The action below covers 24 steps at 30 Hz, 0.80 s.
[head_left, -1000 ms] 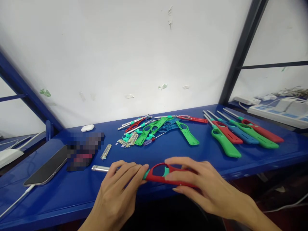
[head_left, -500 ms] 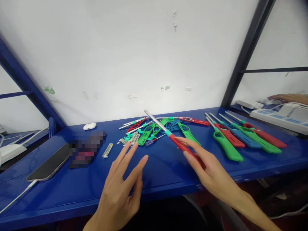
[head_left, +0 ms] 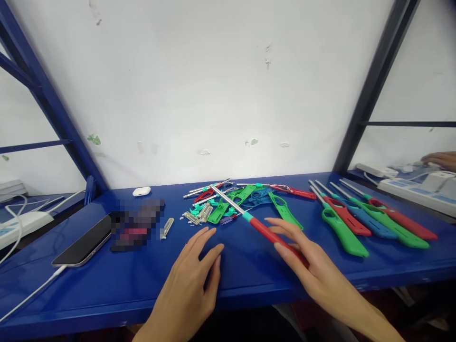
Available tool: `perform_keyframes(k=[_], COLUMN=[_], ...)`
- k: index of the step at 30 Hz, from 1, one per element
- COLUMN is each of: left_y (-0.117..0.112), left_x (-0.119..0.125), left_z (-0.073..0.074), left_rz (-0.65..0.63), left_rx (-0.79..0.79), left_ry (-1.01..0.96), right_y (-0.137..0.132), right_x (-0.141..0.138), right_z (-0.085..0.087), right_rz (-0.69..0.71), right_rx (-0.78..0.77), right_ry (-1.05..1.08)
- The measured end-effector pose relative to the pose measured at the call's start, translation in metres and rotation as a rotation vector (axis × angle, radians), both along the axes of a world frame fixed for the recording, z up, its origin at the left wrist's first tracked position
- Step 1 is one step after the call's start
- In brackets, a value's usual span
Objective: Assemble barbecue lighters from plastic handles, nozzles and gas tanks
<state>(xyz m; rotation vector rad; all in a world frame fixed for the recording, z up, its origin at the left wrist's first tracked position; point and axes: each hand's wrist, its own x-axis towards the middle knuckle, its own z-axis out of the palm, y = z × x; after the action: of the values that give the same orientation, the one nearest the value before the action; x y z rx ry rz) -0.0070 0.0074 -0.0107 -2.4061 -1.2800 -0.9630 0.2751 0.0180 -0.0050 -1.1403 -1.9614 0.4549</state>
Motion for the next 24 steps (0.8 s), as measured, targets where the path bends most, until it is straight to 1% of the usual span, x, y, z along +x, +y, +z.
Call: perform_keyframes(k=[6,11,14,17,21,24], left_y=[-0.0008,0.0005,0.0005,-0.0003,-0.0013,-0.0016], left_x=[-0.0007,-0.0011,-0.0005,0.0002,-0.0003,-0.0009], left_z=[0.0002,-0.0005,-0.0002,0.0012,0.0021,0.0020], left_rz=[-0.003,-0.015,-0.006,0.008,-0.001,-0.005], left_rx=[-0.035,-0.049,-0.091,-0.145,-0.168,-0.188], left_ry=[0.003,-0.008,-0.003,0.006,-0.004,-0.014], right_y=[-0.0007,-0.0002,0.0003,0.0003,-0.0004,-0.0006], right_x=[0.0008,-0.0010,-0.0013,0.0002,0.0028,0.0020], right_z=[0.0013,0.0025,0.0016,-0.0002,-0.0022,-0.0006], right_rz=[0.052,0.011,0.006,-0.018,-0.026,-0.008], right_rx=[-0.031,-0.055,-0.072,-0.123,-0.190,-0.159], right_ry=[0.025,0.070,0.082,0.071,0.061,0.079])
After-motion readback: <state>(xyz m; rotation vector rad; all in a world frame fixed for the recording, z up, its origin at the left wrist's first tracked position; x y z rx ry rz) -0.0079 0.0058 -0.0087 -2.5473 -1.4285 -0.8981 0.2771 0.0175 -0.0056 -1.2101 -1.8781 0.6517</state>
